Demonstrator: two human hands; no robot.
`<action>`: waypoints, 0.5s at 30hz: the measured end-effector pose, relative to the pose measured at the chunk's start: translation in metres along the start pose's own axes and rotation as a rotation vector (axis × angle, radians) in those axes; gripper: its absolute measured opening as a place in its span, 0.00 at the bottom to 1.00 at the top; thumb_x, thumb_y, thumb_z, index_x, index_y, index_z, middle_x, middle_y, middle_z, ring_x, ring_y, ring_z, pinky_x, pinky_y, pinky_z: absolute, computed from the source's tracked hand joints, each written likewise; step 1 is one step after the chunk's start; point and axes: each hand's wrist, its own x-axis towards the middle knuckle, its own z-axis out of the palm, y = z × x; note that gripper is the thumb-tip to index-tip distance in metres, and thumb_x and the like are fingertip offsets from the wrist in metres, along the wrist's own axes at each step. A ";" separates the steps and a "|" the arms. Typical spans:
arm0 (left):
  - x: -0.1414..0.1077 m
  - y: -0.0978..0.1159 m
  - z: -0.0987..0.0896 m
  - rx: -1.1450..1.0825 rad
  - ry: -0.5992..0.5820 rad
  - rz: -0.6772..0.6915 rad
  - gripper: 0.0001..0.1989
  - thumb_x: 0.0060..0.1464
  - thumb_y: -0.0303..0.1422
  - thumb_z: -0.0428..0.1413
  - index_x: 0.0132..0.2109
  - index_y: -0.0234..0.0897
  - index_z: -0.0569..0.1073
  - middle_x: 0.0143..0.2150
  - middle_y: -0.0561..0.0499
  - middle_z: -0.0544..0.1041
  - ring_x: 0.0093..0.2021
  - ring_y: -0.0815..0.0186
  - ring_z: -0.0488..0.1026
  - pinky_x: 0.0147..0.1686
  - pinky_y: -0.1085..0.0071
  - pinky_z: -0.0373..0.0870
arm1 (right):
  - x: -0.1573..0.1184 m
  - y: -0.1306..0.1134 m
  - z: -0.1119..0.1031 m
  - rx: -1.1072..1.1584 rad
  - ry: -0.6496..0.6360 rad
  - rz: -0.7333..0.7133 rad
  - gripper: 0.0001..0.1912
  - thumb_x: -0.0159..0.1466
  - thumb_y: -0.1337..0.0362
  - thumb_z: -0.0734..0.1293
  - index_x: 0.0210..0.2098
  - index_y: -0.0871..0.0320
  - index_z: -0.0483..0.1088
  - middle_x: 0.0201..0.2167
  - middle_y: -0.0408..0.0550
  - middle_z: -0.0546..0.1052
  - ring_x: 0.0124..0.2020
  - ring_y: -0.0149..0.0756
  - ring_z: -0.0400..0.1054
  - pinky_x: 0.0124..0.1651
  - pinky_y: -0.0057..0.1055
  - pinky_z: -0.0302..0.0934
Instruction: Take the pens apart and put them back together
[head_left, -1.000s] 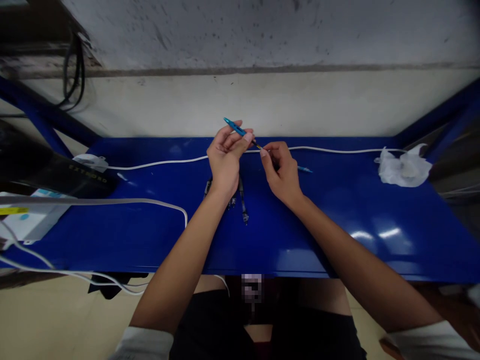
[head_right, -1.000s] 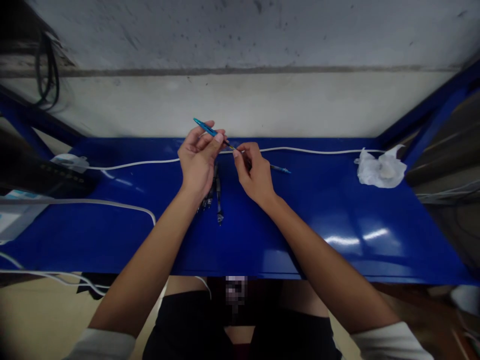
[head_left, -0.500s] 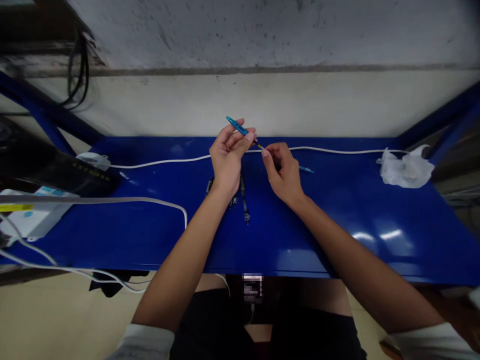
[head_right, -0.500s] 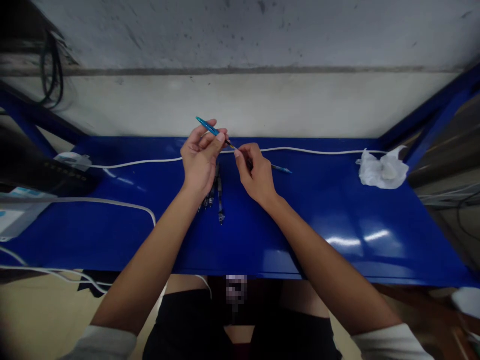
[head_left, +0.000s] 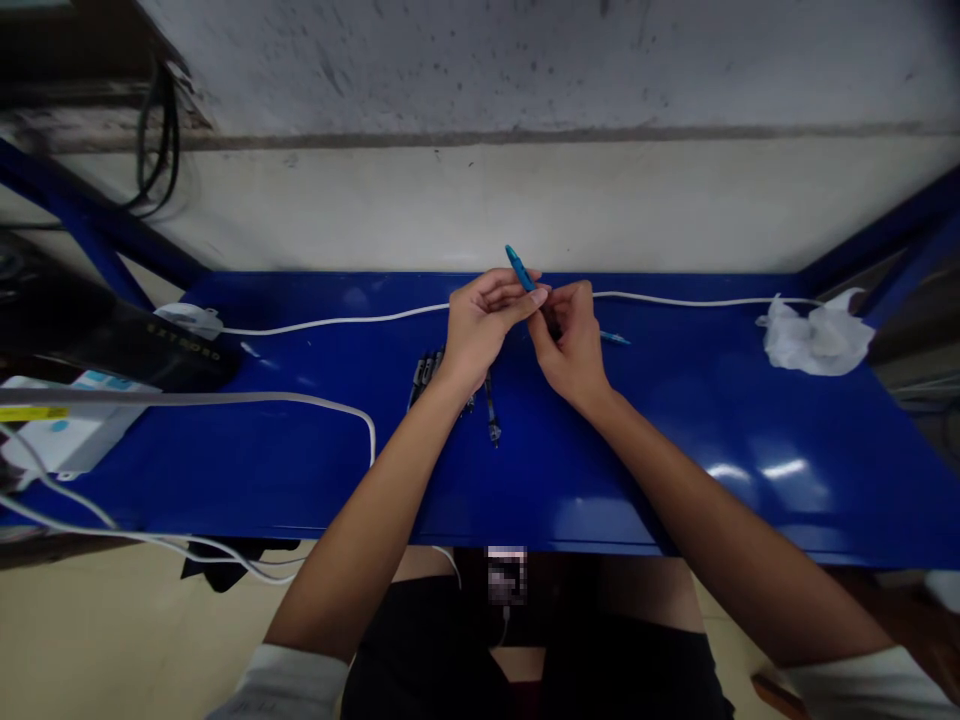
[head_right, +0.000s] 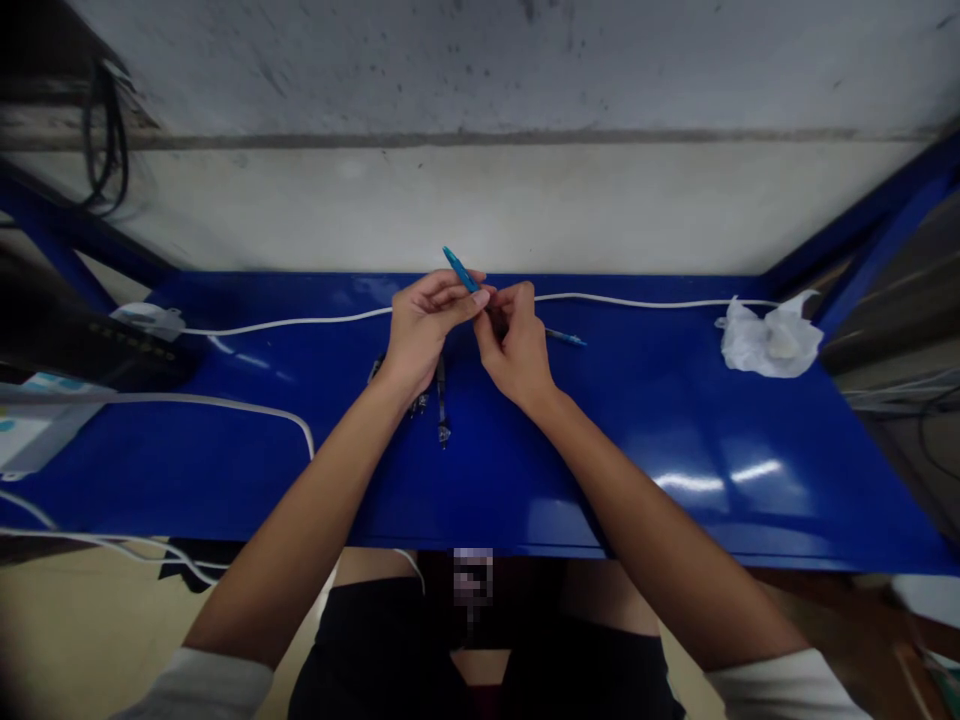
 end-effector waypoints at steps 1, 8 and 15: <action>0.000 0.000 0.000 0.002 -0.002 0.000 0.16 0.53 0.43 0.77 0.45 0.44 0.86 0.43 0.49 0.89 0.47 0.57 0.87 0.56 0.57 0.82 | 0.000 0.000 0.000 -0.002 0.005 0.000 0.19 0.77 0.43 0.68 0.45 0.49 0.60 0.29 0.38 0.69 0.26 0.33 0.64 0.30 0.35 0.55; -0.001 0.001 0.002 -0.021 0.011 -0.006 0.15 0.51 0.41 0.78 0.43 0.43 0.87 0.42 0.49 0.88 0.46 0.59 0.86 0.55 0.61 0.81 | 0.000 0.003 0.000 -0.002 0.002 -0.024 0.19 0.77 0.44 0.67 0.42 0.49 0.59 0.30 0.38 0.69 0.27 0.32 0.64 0.31 0.35 0.57; 0.000 0.004 0.000 -0.021 0.006 -0.035 0.11 0.51 0.39 0.78 0.38 0.42 0.88 0.41 0.50 0.88 0.43 0.63 0.84 0.50 0.67 0.80 | 0.001 0.004 -0.001 -0.015 -0.017 -0.061 0.17 0.79 0.47 0.65 0.42 0.50 0.60 0.31 0.38 0.69 0.29 0.33 0.66 0.34 0.35 0.60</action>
